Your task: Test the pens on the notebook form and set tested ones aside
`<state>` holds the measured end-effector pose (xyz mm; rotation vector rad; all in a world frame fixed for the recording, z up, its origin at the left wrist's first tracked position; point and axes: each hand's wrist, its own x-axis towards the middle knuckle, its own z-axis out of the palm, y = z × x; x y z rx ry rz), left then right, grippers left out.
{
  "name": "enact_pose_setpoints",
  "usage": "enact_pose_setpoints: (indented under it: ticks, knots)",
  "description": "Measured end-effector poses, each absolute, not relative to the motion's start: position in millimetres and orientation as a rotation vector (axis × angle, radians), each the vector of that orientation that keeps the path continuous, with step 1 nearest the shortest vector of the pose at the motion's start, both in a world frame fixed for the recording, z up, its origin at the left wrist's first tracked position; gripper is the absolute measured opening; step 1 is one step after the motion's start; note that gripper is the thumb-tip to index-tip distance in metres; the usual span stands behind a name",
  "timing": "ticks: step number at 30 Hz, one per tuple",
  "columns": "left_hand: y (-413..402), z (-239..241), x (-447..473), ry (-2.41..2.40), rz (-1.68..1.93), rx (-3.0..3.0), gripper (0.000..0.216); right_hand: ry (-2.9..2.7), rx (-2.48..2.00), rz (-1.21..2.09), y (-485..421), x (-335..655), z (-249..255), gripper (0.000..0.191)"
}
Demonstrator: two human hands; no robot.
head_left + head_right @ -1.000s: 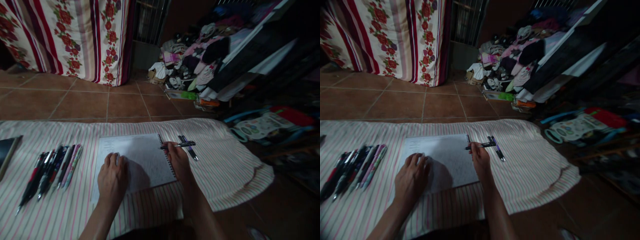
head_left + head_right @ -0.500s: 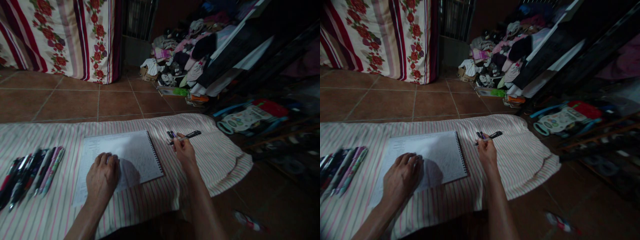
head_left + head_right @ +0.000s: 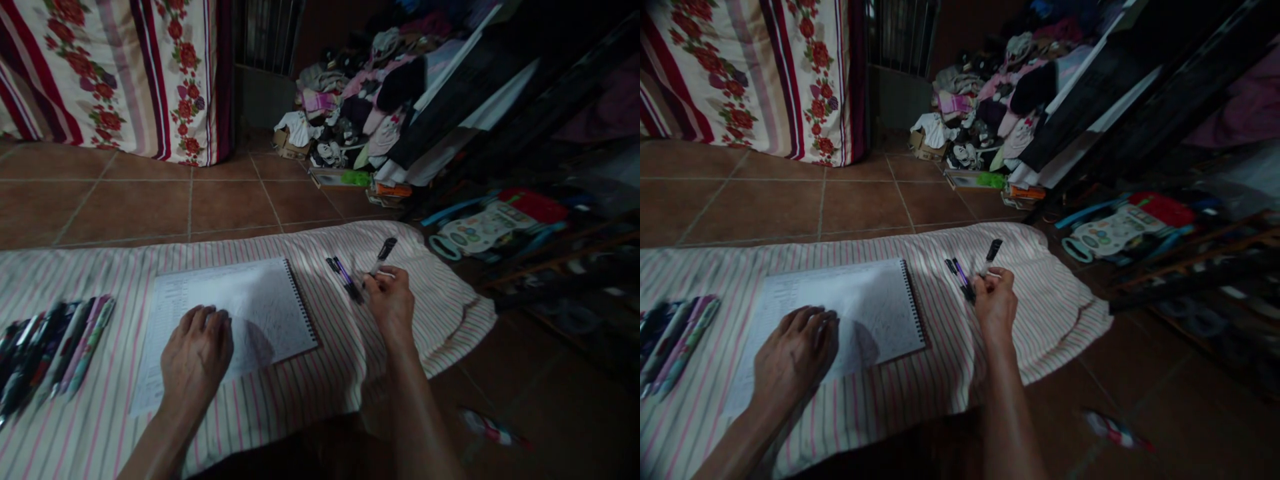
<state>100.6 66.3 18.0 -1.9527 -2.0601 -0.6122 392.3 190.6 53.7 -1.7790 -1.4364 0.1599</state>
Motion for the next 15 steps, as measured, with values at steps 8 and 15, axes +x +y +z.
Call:
enact_pose_setpoints:
  ticks: [8,15]
  knots:
    - [64,16,102,-2.031,-0.614,-1.971,0.024,-1.503,-1.927,0.070,195,411,37,0.030]
    - [62,17,103,-2.025,-0.631,-1.979,0.024,-1.580,-2.052,0.061,200,416,26,0.030]
